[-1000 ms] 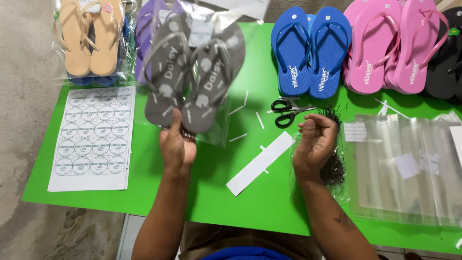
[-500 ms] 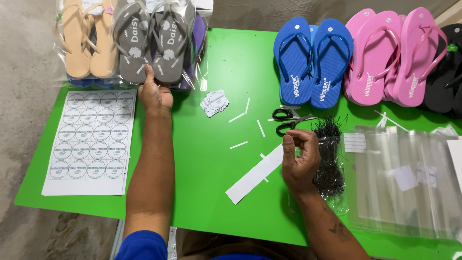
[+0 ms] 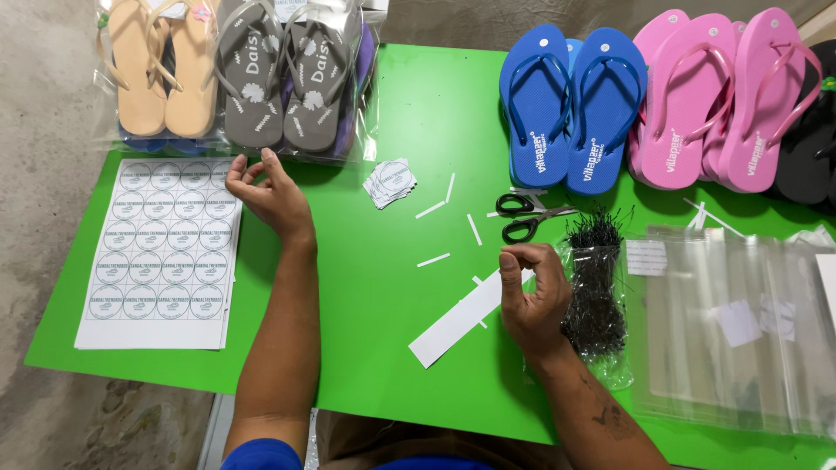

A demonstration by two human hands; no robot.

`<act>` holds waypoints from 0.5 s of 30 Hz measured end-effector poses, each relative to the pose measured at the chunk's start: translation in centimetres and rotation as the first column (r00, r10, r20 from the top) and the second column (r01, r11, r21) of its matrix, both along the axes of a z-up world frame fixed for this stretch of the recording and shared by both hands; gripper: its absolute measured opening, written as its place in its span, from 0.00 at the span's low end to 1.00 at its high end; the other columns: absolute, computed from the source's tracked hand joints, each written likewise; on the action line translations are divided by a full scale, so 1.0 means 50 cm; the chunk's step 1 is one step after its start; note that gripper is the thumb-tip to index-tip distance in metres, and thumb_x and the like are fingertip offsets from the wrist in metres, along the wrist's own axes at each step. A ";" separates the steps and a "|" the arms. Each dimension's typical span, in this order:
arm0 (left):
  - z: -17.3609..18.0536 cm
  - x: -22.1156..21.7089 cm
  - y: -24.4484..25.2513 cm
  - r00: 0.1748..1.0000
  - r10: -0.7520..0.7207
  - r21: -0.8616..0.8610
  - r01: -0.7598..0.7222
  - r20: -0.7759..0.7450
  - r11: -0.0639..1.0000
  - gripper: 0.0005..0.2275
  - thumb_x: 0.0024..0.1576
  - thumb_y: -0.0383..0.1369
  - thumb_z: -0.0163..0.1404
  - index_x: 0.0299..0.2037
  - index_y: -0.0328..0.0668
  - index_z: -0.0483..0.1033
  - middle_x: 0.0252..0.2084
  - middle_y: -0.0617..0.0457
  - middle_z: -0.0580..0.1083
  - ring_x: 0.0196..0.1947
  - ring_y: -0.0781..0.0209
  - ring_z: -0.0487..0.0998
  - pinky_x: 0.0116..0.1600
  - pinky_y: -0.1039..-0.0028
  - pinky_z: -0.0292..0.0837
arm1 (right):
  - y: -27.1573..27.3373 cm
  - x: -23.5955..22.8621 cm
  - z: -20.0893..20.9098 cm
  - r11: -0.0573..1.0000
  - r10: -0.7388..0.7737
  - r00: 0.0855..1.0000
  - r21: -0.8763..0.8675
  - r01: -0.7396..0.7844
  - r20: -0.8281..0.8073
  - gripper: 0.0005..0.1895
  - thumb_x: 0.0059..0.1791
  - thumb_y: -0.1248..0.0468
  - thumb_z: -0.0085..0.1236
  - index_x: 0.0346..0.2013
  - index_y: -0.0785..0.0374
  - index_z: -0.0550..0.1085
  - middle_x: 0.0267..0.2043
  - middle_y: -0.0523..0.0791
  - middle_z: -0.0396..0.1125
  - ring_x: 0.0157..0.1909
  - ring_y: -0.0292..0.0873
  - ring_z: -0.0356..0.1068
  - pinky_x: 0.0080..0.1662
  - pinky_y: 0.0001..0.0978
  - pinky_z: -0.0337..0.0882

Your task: The person secures a pair of gray flip-flops with a zip tie, places them into a clear plastic bag with a cardboard header, and seals the package. They then repeat the process with a pair of blue flip-flops, securing them with a zip tie and preparing them for packaging.

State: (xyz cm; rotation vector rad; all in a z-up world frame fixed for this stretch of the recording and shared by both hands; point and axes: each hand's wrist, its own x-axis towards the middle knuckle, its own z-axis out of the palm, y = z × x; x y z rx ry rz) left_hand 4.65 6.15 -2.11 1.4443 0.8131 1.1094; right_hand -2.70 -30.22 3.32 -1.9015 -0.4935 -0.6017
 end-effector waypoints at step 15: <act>-0.046 0.046 0.051 0.989 0.001 0.020 -0.004 0.151 1.000 0.18 0.66 0.37 0.52 0.58 0.34 0.61 0.35 0.45 0.77 0.30 0.64 0.78 0.35 0.78 0.74 | 0.013 -0.001 -0.036 0.996 0.077 0.994 -0.031 -0.080 -0.072 0.10 0.57 0.60 0.56 0.37 0.64 0.75 0.33 0.44 0.73 0.33 0.36 0.74 0.36 0.27 0.73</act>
